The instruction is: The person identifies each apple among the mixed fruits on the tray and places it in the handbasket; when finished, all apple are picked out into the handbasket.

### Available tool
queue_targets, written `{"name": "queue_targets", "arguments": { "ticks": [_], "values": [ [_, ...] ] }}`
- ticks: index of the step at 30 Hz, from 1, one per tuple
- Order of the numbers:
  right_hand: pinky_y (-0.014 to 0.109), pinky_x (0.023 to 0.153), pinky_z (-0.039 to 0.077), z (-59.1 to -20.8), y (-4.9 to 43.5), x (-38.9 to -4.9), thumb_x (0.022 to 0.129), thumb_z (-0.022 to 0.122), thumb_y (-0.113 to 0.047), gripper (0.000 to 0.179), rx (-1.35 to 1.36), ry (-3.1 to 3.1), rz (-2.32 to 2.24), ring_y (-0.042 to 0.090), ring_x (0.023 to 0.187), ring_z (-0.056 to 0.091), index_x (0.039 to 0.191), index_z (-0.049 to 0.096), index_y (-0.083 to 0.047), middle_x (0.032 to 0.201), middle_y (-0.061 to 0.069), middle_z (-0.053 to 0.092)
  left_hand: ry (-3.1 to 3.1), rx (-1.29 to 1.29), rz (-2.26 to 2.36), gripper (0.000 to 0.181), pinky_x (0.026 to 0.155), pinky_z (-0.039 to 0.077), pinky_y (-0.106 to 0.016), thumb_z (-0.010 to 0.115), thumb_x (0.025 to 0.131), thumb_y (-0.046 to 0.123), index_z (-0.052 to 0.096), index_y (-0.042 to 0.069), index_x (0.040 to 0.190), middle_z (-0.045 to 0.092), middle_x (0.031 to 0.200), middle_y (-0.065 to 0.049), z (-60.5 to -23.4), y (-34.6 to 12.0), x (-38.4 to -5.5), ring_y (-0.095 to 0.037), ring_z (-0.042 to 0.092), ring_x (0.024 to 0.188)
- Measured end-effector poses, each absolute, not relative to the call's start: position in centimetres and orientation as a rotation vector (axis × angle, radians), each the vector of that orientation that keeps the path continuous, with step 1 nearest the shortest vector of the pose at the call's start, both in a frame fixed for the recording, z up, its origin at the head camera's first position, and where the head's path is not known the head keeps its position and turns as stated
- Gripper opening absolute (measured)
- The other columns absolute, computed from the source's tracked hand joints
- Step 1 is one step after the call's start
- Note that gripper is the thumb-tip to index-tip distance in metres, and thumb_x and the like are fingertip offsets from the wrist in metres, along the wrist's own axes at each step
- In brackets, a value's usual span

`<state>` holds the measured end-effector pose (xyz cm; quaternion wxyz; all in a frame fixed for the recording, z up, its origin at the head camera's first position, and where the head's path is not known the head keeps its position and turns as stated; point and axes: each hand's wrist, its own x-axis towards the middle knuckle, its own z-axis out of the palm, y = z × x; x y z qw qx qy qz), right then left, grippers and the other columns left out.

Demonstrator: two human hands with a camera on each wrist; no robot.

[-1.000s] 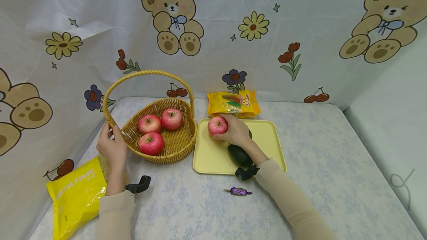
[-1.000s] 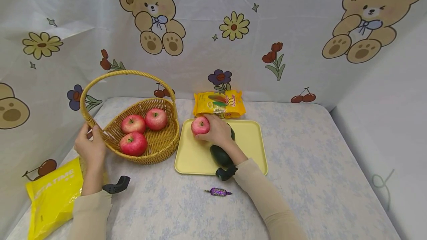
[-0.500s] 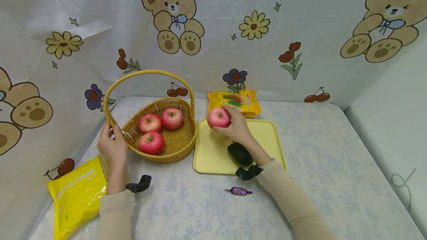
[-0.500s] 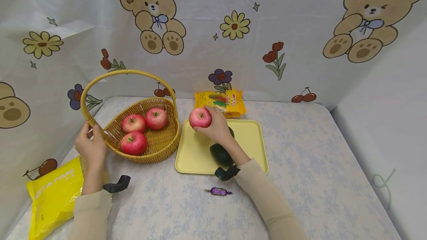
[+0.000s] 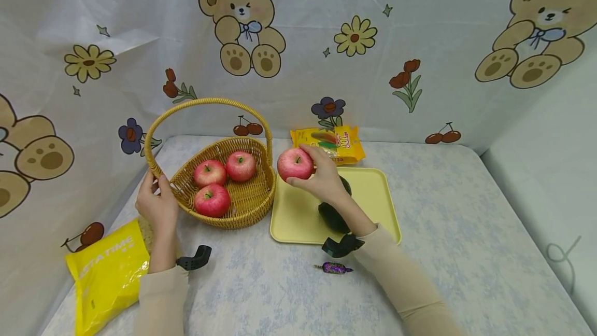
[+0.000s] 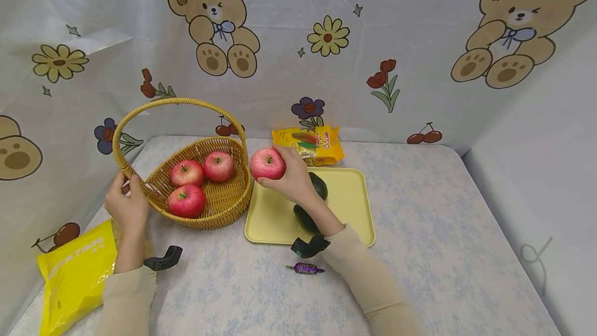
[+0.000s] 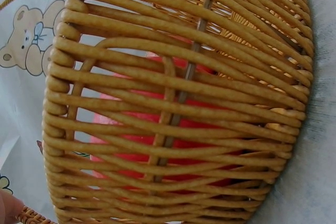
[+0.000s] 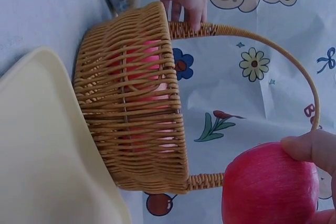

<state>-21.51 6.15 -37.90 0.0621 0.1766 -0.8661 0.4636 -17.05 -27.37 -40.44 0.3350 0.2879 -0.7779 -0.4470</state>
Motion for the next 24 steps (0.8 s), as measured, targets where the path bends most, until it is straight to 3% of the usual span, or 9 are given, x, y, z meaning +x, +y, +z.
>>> {"name": "queue_targets", "arguments": {
  "ticks": [7,16,24],
  "values": [
    [0.043,0.096,0.051,-38.1,4.1,-21.2,0.073,0.084,-0.030,0.081,0.619,-2.586,1.410,0.026,0.114,0.054,0.143,0.049,-0.010,0.130,0.010,0.056,-2.025,0.744,-1.162,0.035,0.093,0.052,-0.035,0.047,0.102,0.024,0.062,0.016,0.133,0.065,0.126,-0.007,-40.4,-27.3,-17.0,-0.021,0.061,0.107],
    [0.042,0.099,0.050,-38.2,0.7,-20.9,0.072,0.084,-0.031,0.081,0.730,-2.587,1.415,0.026,0.118,0.054,0.141,0.049,-0.007,0.132,0.010,0.056,-2.028,0.756,-1.163,0.035,0.091,0.052,-0.032,0.046,0.102,0.024,0.062,0.015,0.132,0.065,0.125,-0.006,-40.3,-27.3,-17.0,-0.020,0.060,0.107],
    [0.041,0.096,0.051,-39.3,-1.4,-21.4,0.072,0.083,-0.034,0.080,0.762,-2.653,1.305,0.023,0.115,0.054,0.139,0.051,-0.007,0.128,0.009,0.057,-2.033,0.764,-1.162,0.036,0.095,0.052,-0.037,0.046,0.102,0.025,0.061,0.016,0.133,0.065,0.126,-0.007,-40.5,-27.4,-17.1,-0.021,0.061,0.110]
  ]
}}
